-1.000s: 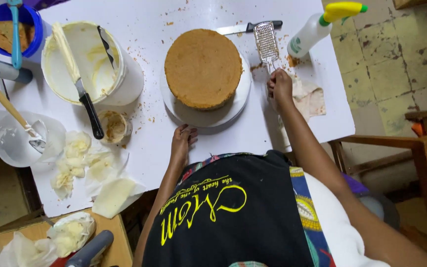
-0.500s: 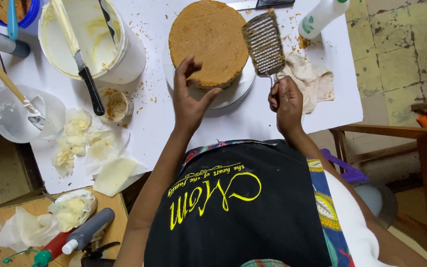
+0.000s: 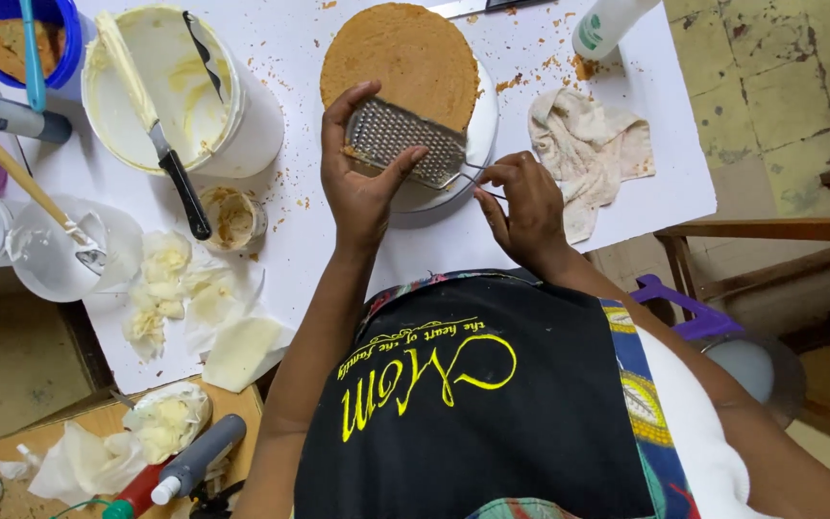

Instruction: Stacking cake layers and applying a smooth layer of frosting using a spatula and scraper on a turntable.

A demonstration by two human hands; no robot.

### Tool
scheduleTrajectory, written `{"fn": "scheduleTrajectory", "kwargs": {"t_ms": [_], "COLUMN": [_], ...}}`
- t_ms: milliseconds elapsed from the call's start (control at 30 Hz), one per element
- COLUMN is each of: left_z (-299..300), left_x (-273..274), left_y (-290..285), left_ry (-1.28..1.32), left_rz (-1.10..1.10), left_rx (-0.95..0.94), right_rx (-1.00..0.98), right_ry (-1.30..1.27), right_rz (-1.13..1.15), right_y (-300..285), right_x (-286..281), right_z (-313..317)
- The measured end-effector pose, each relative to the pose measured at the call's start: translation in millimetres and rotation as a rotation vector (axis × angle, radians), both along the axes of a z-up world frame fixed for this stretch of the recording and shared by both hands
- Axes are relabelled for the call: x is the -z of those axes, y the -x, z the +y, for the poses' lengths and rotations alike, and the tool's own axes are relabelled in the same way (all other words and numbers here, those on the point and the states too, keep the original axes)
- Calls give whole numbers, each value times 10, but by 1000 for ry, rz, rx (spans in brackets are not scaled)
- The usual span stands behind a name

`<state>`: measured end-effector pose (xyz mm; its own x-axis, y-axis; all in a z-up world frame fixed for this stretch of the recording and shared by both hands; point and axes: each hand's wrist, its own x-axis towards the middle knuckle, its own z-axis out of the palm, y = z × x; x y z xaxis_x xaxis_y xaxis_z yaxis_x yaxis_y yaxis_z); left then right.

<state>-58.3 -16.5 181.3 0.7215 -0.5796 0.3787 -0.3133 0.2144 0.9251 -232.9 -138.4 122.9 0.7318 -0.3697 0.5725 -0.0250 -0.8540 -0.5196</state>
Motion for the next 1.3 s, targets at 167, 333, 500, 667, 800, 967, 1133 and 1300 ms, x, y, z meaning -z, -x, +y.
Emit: {"fn": "scheduleTrajectory", "kwargs": {"t_ms": [167, 333, 500, 667, 800, 967, 1133, 1300], "left_z": [23, -43, -172, -603, -869, -770, -915, -1021], "left_x": [29, 51, 55, 62, 301, 466, 759, 1489], "left_y": [-11, -36, -275, -961, -1239, -1071, -538, -565], "left_ry": [-31, -80, -252, -455, -718, -838, -1081, -1009], "left_rz": [16, -130, -184, -864, -1232, -1061, -755, -457], "left_rx": [10, -12, 186, 598, 928, 735, 157, -155], "right_rx": [4, 42, -103, 196, 204, 104, 171, 119], "right_ry": [43, -8, -919, -1052, -1012, -902, -913, -930], "right_rz": [21, 130, 126, 87, 181, 97, 133, 123], "right_y": [32, 5, 41, -57, -388, -789, -508, -148], "right_x": [61, -25, -158, 486, 761, 1048, 966, 975], "right_z": [43, 61, -60, -385, -551, -641, -249, 109]}}
